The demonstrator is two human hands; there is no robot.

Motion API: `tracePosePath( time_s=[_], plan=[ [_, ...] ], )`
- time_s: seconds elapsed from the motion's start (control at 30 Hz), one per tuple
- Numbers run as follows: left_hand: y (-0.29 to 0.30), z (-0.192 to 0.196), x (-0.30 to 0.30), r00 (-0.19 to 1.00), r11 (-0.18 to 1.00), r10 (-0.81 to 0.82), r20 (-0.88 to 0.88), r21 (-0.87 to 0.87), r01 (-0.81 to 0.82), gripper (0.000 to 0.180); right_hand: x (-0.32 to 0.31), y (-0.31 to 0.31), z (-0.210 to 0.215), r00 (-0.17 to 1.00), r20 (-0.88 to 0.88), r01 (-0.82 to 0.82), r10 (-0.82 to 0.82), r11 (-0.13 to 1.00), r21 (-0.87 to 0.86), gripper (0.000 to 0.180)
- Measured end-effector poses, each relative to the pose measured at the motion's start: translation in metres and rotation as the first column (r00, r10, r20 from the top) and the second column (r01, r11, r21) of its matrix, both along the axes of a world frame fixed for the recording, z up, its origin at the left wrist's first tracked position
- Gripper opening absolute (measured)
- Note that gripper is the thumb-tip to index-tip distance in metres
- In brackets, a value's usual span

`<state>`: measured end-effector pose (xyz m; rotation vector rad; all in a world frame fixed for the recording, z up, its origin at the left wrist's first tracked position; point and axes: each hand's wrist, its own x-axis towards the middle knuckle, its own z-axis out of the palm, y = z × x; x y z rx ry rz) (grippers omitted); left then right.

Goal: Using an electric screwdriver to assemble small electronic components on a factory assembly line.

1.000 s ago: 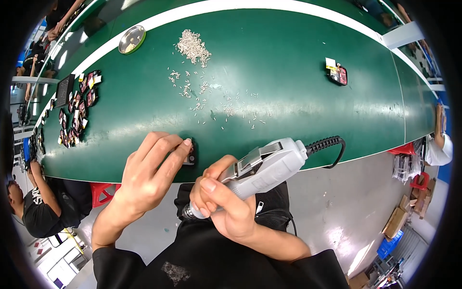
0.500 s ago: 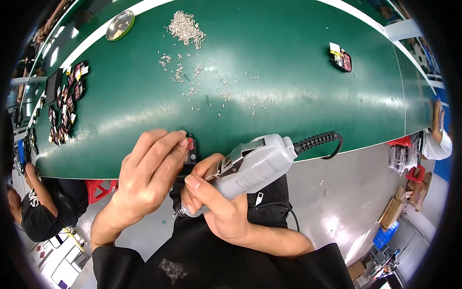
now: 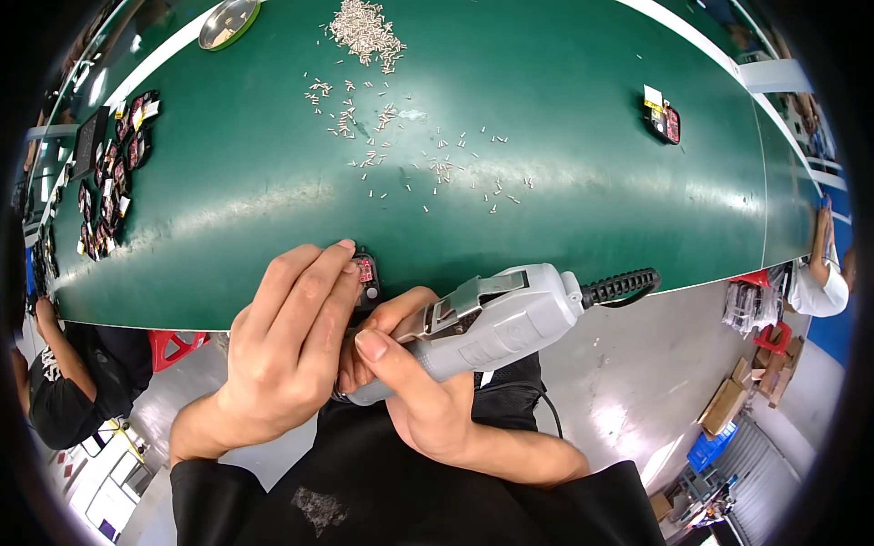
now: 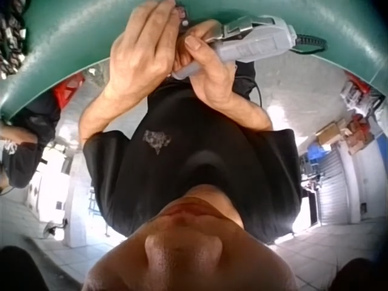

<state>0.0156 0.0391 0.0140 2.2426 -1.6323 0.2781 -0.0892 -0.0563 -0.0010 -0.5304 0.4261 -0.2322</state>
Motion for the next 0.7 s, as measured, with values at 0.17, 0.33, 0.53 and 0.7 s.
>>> tracePosePath(
  time_s=[0.17, 0.33, 0.53, 0.7],
  plan=[
    [0.009, -0.003, -0.007, 0.998, 0.995, 0.037, 0.041, 0.092, -0.04, 0.034, 0.003, -0.03, 0.013, 0.983, 0.138, -0.103, 0.121, 0.986, -0.133, 0.015],
    [0.014, -0.006, -0.007, 0.999, 0.998, -0.017, -0.041, 0.056, 0.019, 0.04, 0.034, -0.08, 0.041, 0.877, 0.426, -0.036, 0.221, 0.916, -0.4, 0.026],
    [0.014, -0.011, -0.008, 0.999, 1.0, 0.002, -0.05, 0.023, -0.001, 0.034, 0.064, -0.091, 0.031, 0.858, 0.38, -0.105, 0.346, 0.842, -0.53, 0.032],
    [0.012, -0.015, -0.006, 0.999, 1.0, 0.001, -0.038, -0.017, -0.002, 0.033, 0.07, -0.09, 0.03, 0.887, 0.329, -0.1, 0.324, 0.831, -0.548, 0.031]
  ],
)
